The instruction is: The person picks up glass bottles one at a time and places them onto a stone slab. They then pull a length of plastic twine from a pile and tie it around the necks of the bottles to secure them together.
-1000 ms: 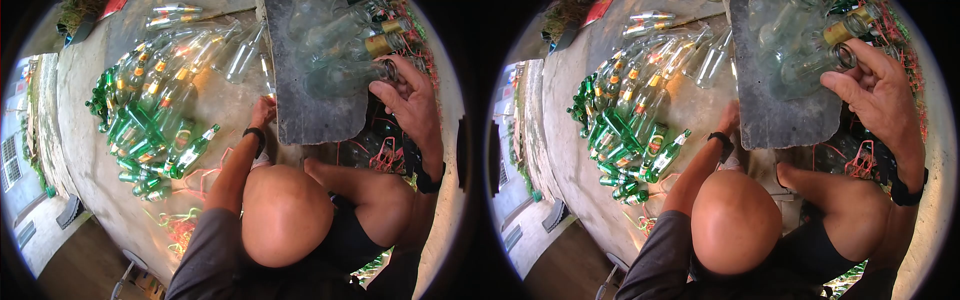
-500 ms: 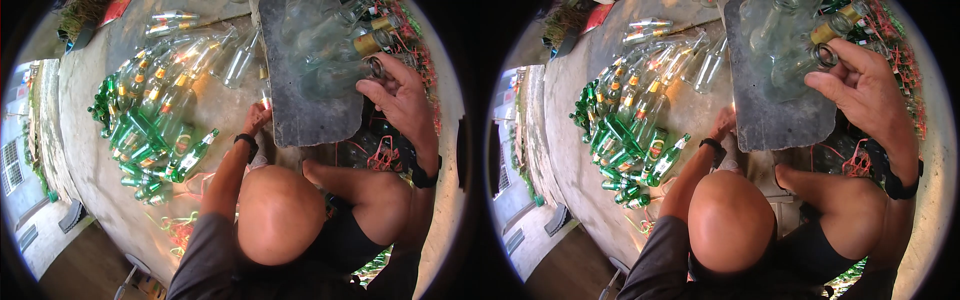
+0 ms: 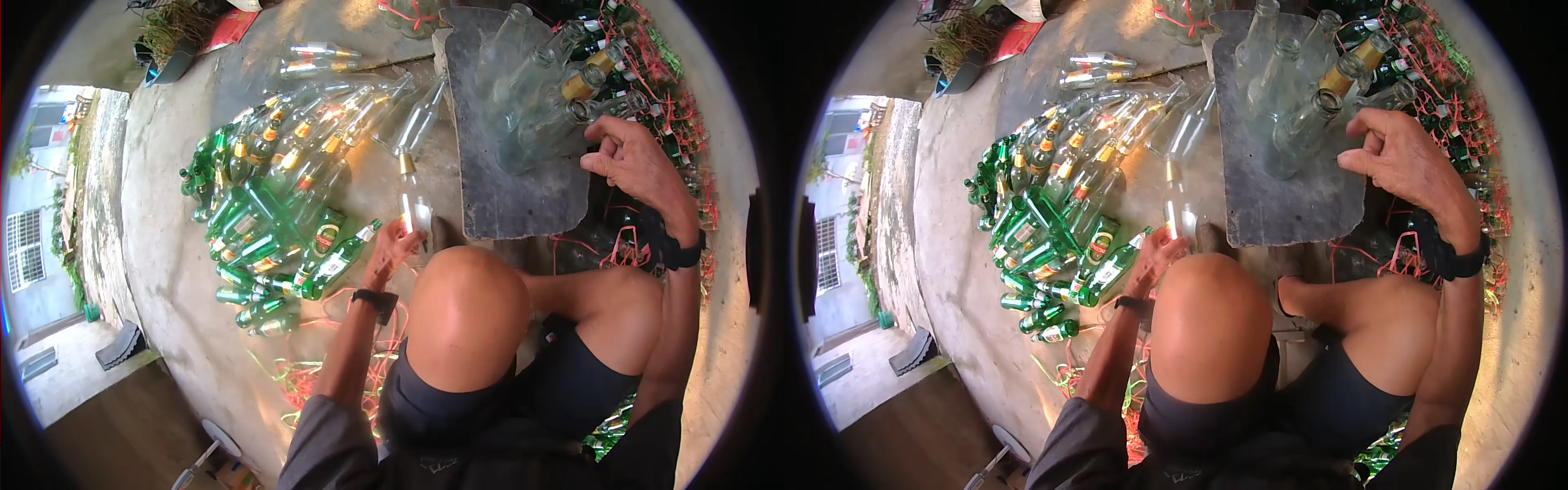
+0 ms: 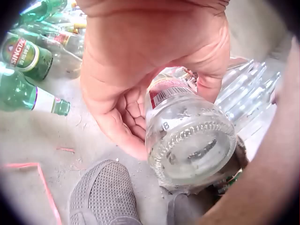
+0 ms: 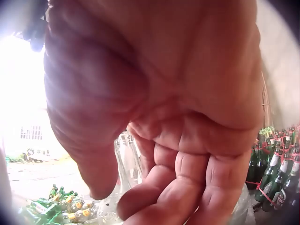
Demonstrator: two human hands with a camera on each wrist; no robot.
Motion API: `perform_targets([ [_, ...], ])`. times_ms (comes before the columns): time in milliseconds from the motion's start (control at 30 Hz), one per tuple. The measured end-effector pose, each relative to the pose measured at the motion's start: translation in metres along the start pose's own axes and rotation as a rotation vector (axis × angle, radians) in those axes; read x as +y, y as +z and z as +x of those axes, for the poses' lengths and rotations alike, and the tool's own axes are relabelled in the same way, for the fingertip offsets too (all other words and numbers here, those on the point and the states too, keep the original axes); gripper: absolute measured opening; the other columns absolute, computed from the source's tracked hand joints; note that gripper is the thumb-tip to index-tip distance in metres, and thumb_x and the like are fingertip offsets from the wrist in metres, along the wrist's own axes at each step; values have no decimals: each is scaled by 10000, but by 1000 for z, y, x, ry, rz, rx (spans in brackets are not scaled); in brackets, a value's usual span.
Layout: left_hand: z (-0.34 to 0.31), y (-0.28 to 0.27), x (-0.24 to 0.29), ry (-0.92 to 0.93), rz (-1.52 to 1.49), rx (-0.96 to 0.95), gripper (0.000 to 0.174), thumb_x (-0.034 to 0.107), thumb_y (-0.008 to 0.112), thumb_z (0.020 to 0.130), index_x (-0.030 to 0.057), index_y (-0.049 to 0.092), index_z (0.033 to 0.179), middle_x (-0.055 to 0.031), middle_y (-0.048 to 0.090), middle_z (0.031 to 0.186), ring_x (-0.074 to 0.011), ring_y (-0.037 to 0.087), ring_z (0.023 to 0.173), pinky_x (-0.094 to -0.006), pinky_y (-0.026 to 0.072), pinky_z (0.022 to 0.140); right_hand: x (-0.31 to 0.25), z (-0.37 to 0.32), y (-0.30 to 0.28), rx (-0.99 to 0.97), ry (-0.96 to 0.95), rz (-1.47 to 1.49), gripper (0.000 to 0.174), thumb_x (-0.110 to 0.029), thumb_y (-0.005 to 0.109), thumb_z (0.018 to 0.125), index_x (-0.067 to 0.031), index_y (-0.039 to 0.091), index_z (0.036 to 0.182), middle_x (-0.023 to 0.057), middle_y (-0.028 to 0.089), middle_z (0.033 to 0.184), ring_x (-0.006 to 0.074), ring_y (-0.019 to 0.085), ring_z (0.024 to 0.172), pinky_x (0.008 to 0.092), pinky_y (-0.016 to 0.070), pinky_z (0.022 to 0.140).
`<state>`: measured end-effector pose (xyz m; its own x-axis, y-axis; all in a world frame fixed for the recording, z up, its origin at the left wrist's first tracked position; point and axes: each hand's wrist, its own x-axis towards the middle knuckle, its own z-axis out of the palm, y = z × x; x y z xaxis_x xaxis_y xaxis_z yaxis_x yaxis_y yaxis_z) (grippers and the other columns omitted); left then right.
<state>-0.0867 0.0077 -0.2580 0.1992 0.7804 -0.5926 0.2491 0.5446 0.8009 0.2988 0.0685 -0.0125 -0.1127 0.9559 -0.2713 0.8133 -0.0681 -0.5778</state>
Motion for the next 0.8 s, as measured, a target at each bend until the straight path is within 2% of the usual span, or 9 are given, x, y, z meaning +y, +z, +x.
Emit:
perform_targets([
  [100,-30,-11,6,96,106,108,403,335,788,774,-9,620,901,-78,630,796,-152,606,719,-320,497,652,-9,-10,-8,-177,156,85,231,-163,752,859,45,657,890,-5,547,648,63,537,565,245,417,481],
  [300,-66,-17,34,411,211,250,428,241,823,729,-6,593,991,-74,611,833,-184,586,723,-340,505,678,-52,-28,-4,-283,58,215,147,-112,740,848,13,663,854,-4,562,610,64,548,509,252,432,466],
  [333,-73,-15,48,456,191,268,436,216,827,722,-8,590,1010,-78,614,854,-182,596,738,-334,520,691,-61,-28,-2,-266,37,167,172,-106,761,836,20,667,907,5,558,616,69,536,531,265,433,487],
  [400,-78,-16,68,546,199,260,471,149,836,703,-13,584,1068,-91,622,925,-177,628,773,-327,564,721,-66,-25,14,-40,-321,30,246,-115,790,825,32,655,968,20,546,626,85,523,562,287,432,514],
  [467,-78,-13,86,647,215,246,482,151,840,702,-12,585,1077,-94,621,937,-181,633,779,-332,566,716,-77,-20,29,92,-491,67,336,-169,821,824,21,642,1036,72,563,650,123,517,568,315,448,537],
  [533,-82,-9,109,753,296,248,541,159,862,683,-5,586,1119,-120,626,977,-219,657,826,-353,572,711,-96,-17,39,146,-549,201,466,-265,846,814,18,616,1105,109,626,693,212,615,591,354,488,566],
  [600,-75,-3,124,892,353,263,572,162,868,670,0,586,1140,-134,630,976,-251,661,836,-364,568,714,-110,-16,42,138,-544,237,518,-398,815,817,45,621,1003,176,672,705,336,693,660,417,538,607],
  [667,-73,-5,135,1048,556,334,669,171,886,627,12,586,1203,-167,645,980,-342,663,846,-408,554,738,-113,-14,47,191,-569,239,534,-390,828,813,39,617,1051,151,655,703,297,671,643,398,526,599],
  [800,-64,-5,149,1133,706,354,745,203,908,600,2,571,1233,-176,654,987,-357,658,898,-438,539,757,-115,-9,53,298,-599,300,501,-389,832,814,29,641,1015,132,628,656,218,632,581,361,497,561],
])
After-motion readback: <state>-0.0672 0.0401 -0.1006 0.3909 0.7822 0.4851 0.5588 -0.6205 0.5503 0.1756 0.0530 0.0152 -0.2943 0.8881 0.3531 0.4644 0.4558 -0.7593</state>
